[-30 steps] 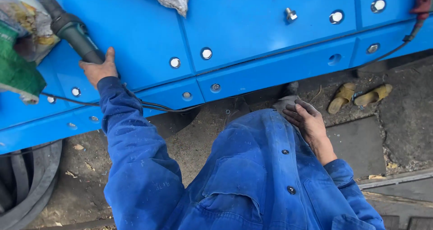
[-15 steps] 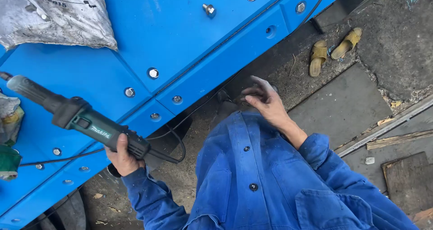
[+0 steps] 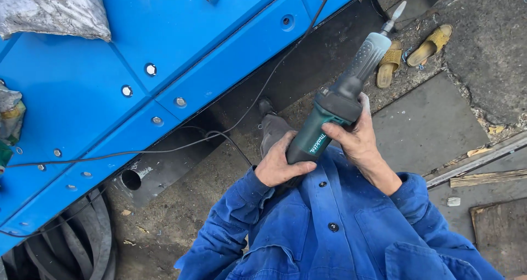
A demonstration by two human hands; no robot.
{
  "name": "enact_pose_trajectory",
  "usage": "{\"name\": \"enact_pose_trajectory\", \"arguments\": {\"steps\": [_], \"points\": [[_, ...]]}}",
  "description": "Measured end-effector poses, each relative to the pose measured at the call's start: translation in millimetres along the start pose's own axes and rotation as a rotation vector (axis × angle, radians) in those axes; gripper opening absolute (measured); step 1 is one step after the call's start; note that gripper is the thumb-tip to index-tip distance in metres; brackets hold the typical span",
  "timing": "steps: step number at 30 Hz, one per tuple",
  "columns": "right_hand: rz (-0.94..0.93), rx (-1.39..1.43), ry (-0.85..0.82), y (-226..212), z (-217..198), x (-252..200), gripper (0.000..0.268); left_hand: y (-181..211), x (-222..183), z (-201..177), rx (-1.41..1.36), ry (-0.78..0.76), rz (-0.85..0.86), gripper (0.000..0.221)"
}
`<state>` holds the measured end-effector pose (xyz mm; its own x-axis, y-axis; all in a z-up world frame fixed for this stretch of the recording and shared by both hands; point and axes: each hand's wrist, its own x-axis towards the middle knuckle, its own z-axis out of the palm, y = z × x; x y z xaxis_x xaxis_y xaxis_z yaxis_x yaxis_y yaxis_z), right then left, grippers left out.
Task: The person is using various tools to maintain and assemble blue metal panels, including a die grinder and an impact wrench.
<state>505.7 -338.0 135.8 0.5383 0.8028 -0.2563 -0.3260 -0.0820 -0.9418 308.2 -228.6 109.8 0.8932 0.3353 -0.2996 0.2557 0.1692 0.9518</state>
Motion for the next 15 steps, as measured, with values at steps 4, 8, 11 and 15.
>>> {"name": "enact_pose_trajectory", "arguments": {"steps": [4,8,11,15], "points": [[-0.011,0.046,0.015,-13.0,-19.7,-6.6,0.089,-5.2,29.0,14.8,-0.077,-0.133,-0.046,0.08],[0.0,-0.155,-0.106,-23.7,-13.1,6.6,0.091,22.8,31.9,14.1,-0.067,-0.017,-0.017,0.081],[-0.056,-0.205,-0.209,-28.6,6.8,18.3,0.103,35.5,7.1,0.2,-0.089,0.04,-0.063,0.075],[-0.157,-0.264,-0.349,-23.9,34.5,26.6,0.118,35.4,-31.4,-7.5,-0.044,0.123,-0.046,0.068]]}}
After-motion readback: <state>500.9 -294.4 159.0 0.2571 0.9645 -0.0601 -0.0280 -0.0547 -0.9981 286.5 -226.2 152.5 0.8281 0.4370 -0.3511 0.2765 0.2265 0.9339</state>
